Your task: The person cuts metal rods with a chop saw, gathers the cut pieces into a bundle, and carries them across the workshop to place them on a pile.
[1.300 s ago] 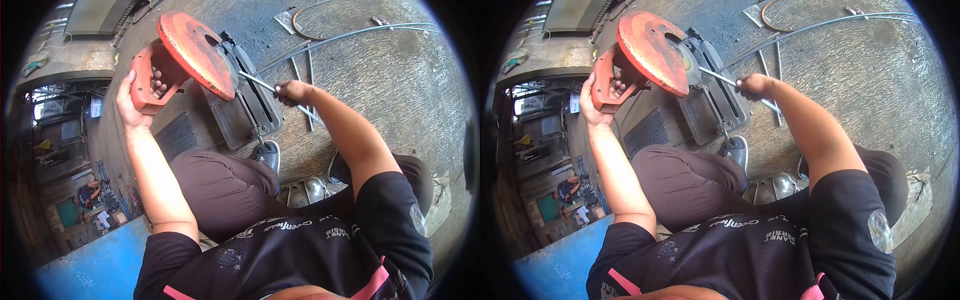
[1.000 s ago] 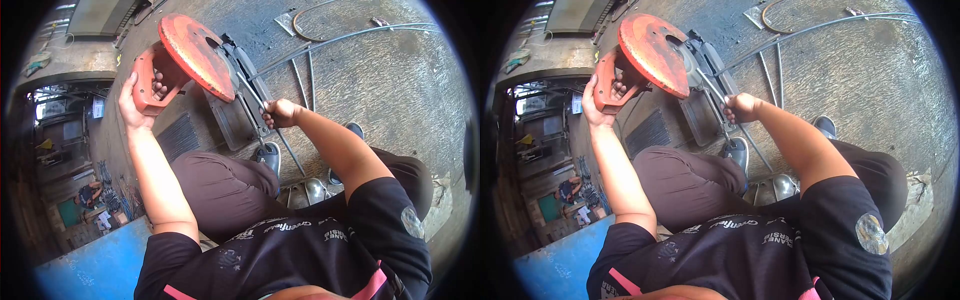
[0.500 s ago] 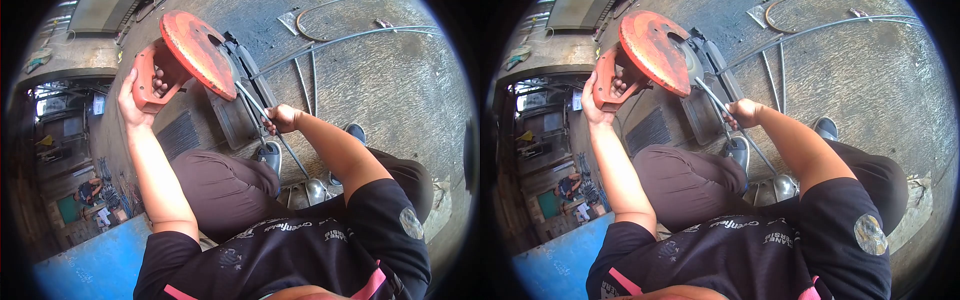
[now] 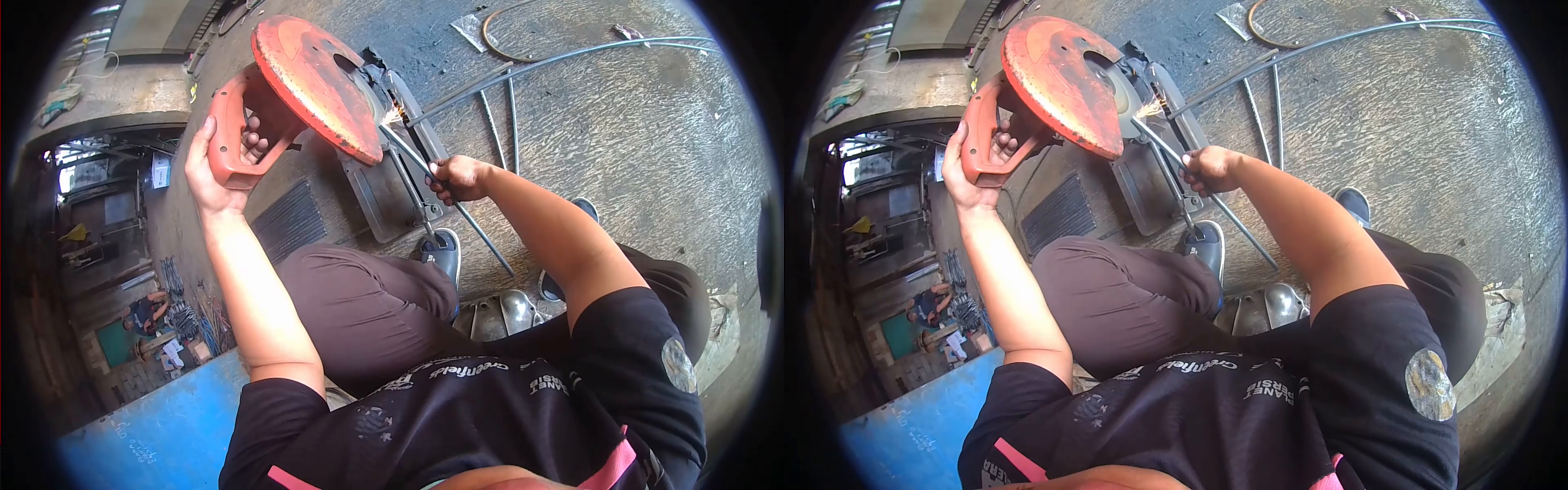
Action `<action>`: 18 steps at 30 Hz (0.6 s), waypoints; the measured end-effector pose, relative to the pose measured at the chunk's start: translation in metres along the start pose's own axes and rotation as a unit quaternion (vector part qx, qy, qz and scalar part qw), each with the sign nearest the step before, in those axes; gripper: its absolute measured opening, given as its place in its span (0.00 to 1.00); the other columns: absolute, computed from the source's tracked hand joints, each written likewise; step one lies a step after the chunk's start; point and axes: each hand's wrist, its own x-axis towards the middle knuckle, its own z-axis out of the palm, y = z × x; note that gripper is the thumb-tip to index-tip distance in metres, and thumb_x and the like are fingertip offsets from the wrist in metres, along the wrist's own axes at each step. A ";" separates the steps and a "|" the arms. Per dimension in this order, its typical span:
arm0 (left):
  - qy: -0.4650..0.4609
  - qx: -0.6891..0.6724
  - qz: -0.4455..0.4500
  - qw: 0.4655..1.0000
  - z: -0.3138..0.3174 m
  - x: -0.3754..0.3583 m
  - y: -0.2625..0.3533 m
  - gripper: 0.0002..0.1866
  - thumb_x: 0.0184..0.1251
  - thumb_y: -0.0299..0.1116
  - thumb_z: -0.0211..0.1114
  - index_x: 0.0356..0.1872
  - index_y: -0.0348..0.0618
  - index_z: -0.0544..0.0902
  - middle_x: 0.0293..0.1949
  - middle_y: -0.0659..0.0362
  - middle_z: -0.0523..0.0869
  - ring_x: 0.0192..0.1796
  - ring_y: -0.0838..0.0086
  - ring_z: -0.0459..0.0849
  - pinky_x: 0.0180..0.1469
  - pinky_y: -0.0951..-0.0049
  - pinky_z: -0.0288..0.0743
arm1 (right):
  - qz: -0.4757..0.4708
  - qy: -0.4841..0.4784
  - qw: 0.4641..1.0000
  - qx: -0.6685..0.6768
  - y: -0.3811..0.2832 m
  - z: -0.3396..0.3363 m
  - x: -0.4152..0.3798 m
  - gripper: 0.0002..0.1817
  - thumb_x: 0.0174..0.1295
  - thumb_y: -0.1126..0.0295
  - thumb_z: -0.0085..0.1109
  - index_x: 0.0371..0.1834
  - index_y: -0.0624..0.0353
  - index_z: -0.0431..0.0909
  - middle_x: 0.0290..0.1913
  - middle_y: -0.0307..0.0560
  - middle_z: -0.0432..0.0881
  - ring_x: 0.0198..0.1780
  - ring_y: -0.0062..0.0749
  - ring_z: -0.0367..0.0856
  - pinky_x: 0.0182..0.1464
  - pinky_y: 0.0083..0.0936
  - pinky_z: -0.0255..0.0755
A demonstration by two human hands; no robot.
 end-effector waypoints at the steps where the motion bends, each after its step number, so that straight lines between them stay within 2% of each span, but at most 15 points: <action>1: -0.001 0.000 0.002 1.000 0.000 0.000 0.000 0.26 0.69 0.48 0.54 0.54 0.31 0.75 0.39 0.52 0.82 0.36 0.72 0.81 0.45 0.67 0.80 | -0.004 0.002 1.000 -0.013 0.000 -0.002 0.004 0.08 0.73 0.62 0.46 0.37 0.50 0.64 0.27 0.38 0.66 0.25 0.26 0.60 0.33 0.31 0.63; 3: -0.003 0.000 0.004 1.000 0.000 0.000 0.000 0.26 0.69 0.48 0.54 0.54 0.31 0.75 0.39 0.52 0.82 0.36 0.72 0.81 0.45 0.67 0.80 | -0.011 -0.001 0.999 -0.042 -0.001 -0.003 0.007 0.11 0.76 0.58 0.42 0.37 0.50 0.63 0.27 0.37 0.64 0.25 0.25 0.60 0.34 0.31 0.62; 7: -0.002 0.003 0.003 1.000 -0.001 0.000 0.000 0.26 0.70 0.48 0.54 0.54 0.32 0.75 0.39 0.51 0.82 0.36 0.71 0.81 0.45 0.67 0.80 | -0.020 0.011 0.999 -0.042 0.000 -0.007 0.010 0.11 0.75 0.58 0.43 0.37 0.51 0.63 0.26 0.37 0.64 0.25 0.25 0.59 0.33 0.30 0.62; 10: -0.002 0.008 0.003 1.000 -0.003 0.001 -0.001 0.26 0.69 0.48 0.54 0.54 0.32 0.75 0.40 0.51 0.82 0.36 0.71 0.81 0.45 0.67 0.80 | -0.034 0.023 0.998 -0.038 0.003 -0.014 0.017 0.11 0.75 0.58 0.44 0.41 0.53 0.67 0.28 0.38 0.67 0.25 0.25 0.64 0.29 0.28 0.63; 15: -0.003 0.013 0.007 1.000 -0.004 0.002 -0.001 0.26 0.69 0.48 0.55 0.53 0.32 0.76 0.40 0.50 0.82 0.36 0.71 0.81 0.44 0.67 0.80 | -0.065 0.109 0.989 -0.079 0.009 -0.024 0.027 0.11 0.71 0.61 0.55 0.40 0.57 0.69 0.29 0.40 0.71 0.25 0.27 0.70 0.27 0.27 0.68; 18: 0.003 0.014 0.007 1.000 -0.005 0.002 -0.001 0.26 0.69 0.48 0.55 0.54 0.32 0.76 0.40 0.50 0.82 0.36 0.71 0.81 0.44 0.67 0.80 | -0.081 0.138 0.982 -0.101 0.009 -0.024 0.029 0.12 0.68 0.62 0.59 0.40 0.58 0.70 0.27 0.41 0.72 0.25 0.26 0.70 0.25 0.27 0.67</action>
